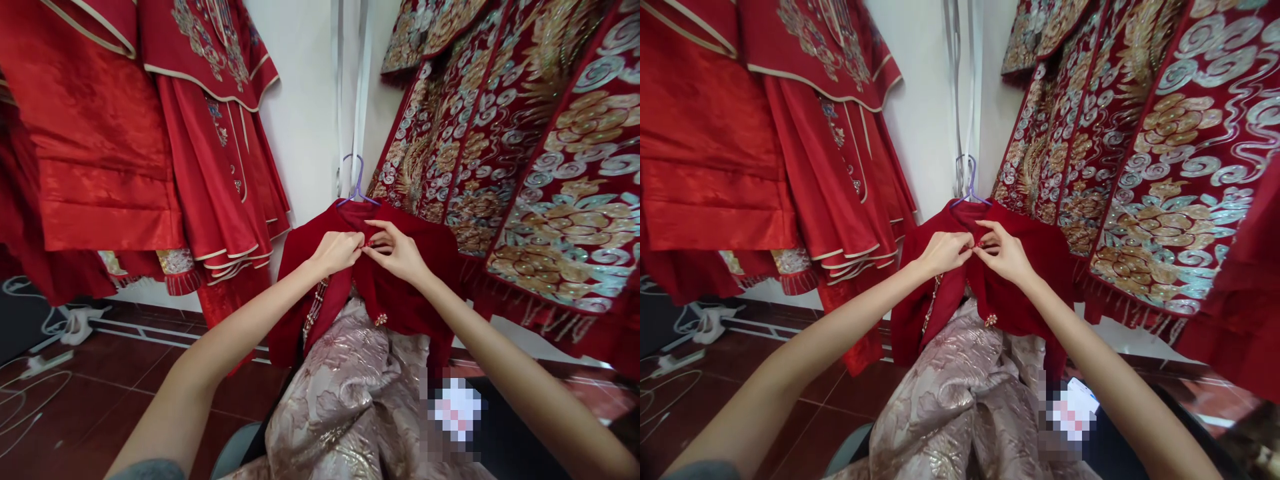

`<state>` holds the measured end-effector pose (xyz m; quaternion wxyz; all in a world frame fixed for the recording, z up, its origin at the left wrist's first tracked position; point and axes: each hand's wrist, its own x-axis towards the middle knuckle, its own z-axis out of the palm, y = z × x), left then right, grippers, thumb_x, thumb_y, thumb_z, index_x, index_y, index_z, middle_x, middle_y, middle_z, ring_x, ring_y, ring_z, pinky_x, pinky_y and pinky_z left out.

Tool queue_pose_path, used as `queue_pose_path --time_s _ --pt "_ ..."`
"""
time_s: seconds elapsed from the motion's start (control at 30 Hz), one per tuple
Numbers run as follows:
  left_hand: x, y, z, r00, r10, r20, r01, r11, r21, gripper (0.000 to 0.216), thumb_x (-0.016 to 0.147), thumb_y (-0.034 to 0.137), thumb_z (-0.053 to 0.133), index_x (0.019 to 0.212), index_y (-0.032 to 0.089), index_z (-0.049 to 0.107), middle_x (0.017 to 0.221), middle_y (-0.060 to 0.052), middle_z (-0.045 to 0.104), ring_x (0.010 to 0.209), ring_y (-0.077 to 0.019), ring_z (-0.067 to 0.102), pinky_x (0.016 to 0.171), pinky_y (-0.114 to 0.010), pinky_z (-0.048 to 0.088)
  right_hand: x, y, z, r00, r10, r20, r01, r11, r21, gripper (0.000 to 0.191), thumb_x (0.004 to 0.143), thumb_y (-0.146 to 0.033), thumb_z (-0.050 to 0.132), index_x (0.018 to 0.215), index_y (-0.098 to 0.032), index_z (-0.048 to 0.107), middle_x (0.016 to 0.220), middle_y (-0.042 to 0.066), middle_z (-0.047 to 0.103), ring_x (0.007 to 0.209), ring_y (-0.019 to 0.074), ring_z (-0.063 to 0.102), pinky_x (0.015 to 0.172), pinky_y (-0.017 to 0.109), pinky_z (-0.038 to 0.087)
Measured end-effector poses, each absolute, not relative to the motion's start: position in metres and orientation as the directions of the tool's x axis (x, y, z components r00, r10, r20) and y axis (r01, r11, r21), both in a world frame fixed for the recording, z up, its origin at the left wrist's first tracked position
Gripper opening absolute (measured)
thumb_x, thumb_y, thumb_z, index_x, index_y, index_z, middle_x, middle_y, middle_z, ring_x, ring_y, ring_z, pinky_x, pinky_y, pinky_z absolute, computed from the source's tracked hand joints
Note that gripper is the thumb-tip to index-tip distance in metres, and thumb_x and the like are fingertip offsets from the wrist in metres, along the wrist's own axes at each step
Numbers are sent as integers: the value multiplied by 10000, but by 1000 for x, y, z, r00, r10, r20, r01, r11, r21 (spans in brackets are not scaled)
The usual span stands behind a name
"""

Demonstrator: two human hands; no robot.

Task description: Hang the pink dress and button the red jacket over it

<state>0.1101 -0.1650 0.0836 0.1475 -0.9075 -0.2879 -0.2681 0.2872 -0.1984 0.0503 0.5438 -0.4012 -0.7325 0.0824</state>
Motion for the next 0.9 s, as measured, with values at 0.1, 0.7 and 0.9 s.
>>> queue_pose_path --time_s 0.1,0.7,0.9 --pt "114 -162 77 642 478 599 594 -805 6 130 837 236 525 907 210 632 900 -41 710 814 -208 653 715 -292 453 283 -186 43 -62 669 740 476 672 -567 517 749 -285 637 1251 -241 524 920 34 602 830 168 615 710 299 568" --pt "146 -205 -12 160 950 268 -445 -173 879 443 810 539 583 1091 204 652 1206 -98 646 1146 -216 576 974 -348 437 277 -256 -38 274 935 226 -262 298 -918 200 664 -290 509 823 -201 591 833 31 679 739 196 622 672 299 500" --pt "128 -221 -13 514 847 137 -522 182 833 639 789 701 460 963 134 699 987 -115 714 974 -235 650 871 -331 481 255 -269 -27 330 845 421 80 419 -904 255 685 -295 618 919 -207 567 893 43 638 827 190 598 733 309 486"
